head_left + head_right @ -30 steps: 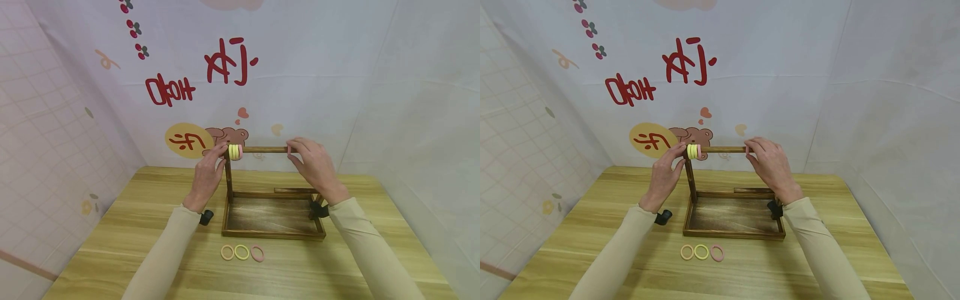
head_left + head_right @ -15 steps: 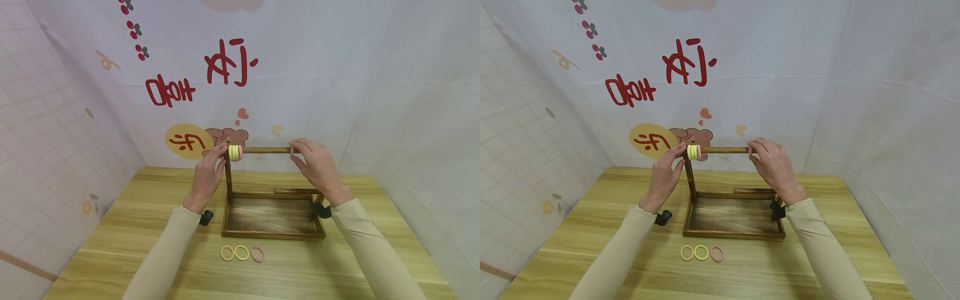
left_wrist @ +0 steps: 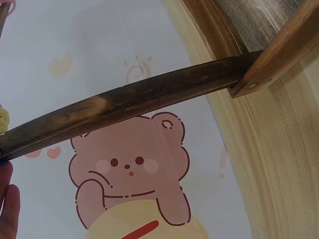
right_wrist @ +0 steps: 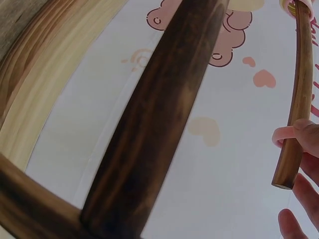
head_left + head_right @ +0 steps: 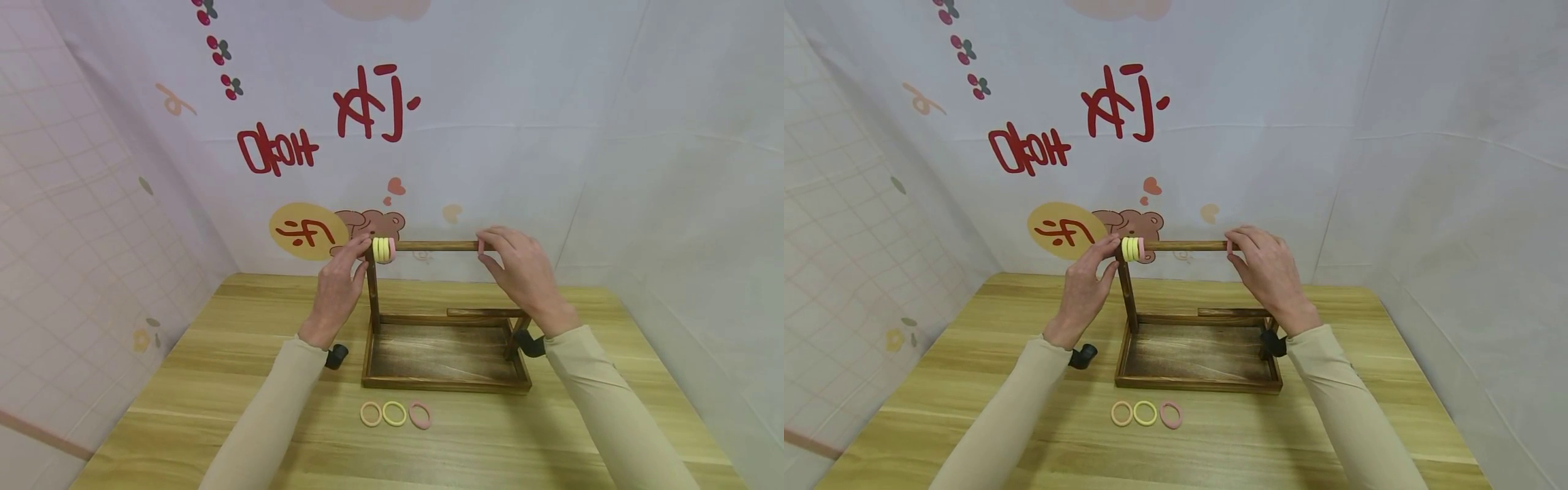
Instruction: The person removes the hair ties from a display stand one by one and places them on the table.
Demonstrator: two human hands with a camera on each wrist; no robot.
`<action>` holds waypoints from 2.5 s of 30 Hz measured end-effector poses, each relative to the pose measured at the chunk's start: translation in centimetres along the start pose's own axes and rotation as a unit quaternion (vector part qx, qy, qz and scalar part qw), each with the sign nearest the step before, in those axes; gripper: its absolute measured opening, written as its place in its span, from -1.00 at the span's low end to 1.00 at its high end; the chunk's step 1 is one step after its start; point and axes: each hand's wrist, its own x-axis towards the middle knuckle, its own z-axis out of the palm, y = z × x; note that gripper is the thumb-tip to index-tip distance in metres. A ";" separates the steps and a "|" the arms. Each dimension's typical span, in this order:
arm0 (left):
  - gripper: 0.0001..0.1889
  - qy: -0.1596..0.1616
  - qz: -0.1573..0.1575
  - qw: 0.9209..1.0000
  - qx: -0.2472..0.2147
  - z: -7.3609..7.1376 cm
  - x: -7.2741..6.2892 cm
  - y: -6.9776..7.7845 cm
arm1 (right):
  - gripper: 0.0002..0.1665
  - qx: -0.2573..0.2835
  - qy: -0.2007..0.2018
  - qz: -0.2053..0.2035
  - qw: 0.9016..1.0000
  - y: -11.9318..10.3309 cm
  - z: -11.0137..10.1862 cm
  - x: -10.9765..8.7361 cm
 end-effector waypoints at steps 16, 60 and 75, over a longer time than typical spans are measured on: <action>-0.53 0.011 0.009 1.000 -0.005 0.0 -0.1 -0.1 | -0.48 -0.005 -0.007 0.009 1.000 0.3 -0.5 -0.3; -0.55 -0.007 0.001 1.000 -0.007 -0.1 -0.1 -0.1 | -0.48 -0.009 -0.002 0.019 1.000 1.6 -1.4 -1.2; -0.56 -0.003 0.007 1.000 -0.008 -0.1 0.0 -0.2 | -0.53 0.006 0.018 0.016 1.000 2.0 -2.3 -1.6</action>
